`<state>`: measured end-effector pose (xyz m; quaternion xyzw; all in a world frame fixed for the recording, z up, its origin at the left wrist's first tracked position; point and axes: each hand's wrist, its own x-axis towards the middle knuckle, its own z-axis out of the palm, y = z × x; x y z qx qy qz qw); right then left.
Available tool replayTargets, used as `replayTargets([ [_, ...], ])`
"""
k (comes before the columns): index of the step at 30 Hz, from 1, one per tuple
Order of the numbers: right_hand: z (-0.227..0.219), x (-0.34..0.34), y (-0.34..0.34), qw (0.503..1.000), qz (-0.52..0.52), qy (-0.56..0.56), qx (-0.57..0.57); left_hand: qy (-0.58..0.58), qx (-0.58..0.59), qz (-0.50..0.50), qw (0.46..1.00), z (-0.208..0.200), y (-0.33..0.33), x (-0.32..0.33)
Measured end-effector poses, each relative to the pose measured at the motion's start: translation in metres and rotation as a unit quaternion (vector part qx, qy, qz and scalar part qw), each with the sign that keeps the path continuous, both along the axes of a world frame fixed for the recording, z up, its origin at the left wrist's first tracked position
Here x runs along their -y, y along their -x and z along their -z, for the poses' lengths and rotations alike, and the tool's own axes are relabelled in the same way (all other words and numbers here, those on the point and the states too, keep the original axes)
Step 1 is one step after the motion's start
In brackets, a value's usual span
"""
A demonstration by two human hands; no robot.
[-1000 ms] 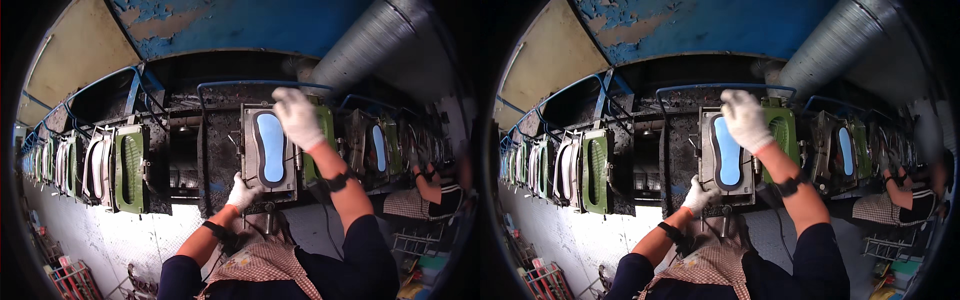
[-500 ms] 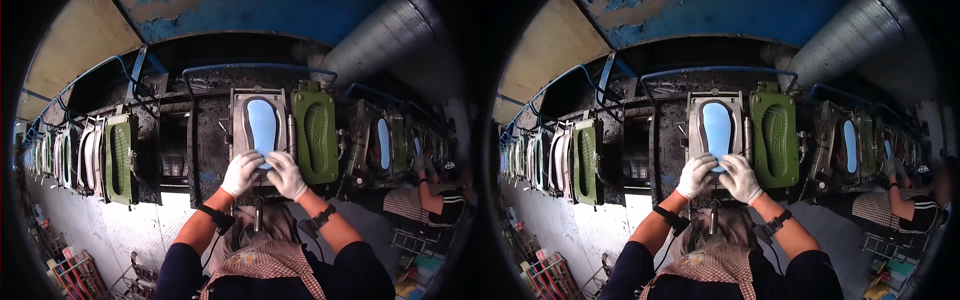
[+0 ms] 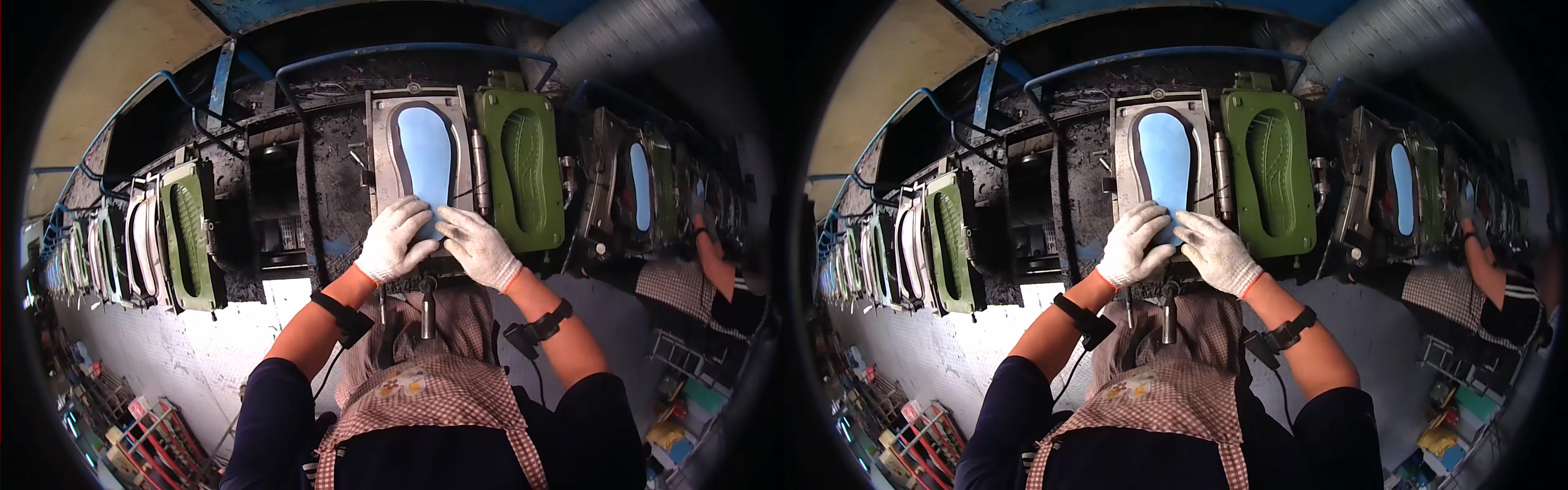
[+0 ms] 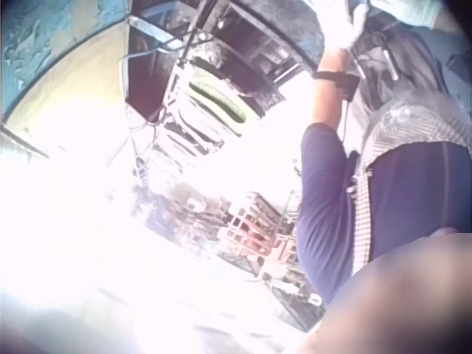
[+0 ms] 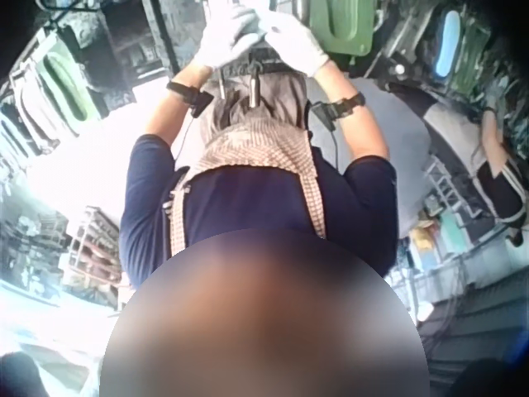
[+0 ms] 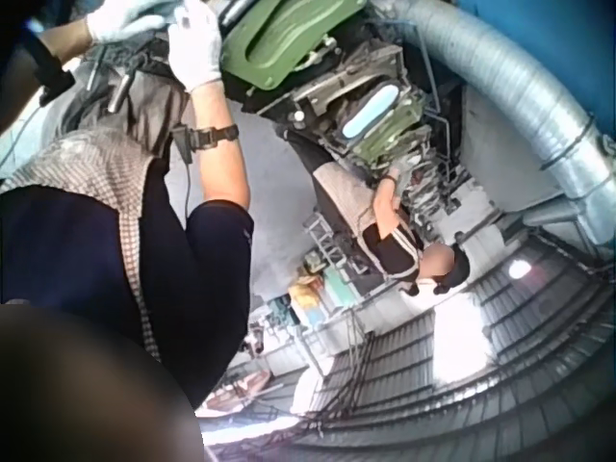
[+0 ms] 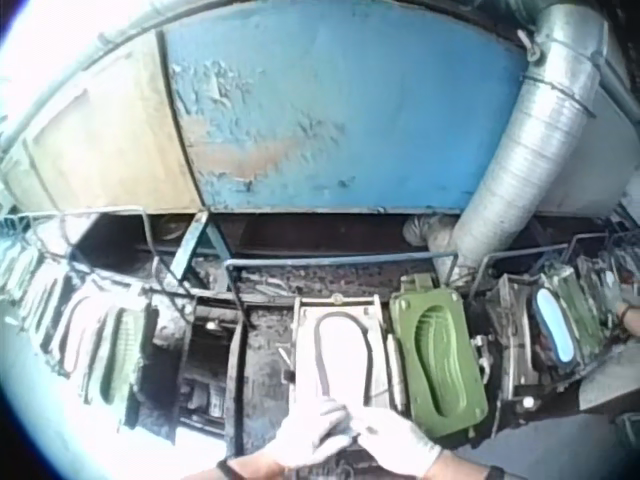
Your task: Placing shoe insoles into molds on an industrial assembly line.
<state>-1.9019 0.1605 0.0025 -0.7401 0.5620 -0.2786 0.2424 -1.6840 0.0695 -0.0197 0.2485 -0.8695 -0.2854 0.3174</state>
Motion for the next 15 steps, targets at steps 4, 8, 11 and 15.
replayTargets([
  [4,-0.027,0.009,0.0,0.994,-0.028,-0.067,-0.085,0.042,0.036,0.021,0.998,0.014,-0.001,-0.005],
  [8,-0.062,0.054,-0.035,0.991,0.078,0.035,-0.107,0.029,0.037,0.018,0.999,0.023,-0.003,-0.006],
  [11,-0.021,0.131,-0.042,0.958,0.157,0.14,-0.196,0.034,0.04,0.046,0.998,0.025,0.008,-0.004],
  [15,0.027,0.148,-0.05,0.953,0.152,0.096,-0.243,0.011,0.061,0.057,0.996,0.017,-0.014,0.0],
])
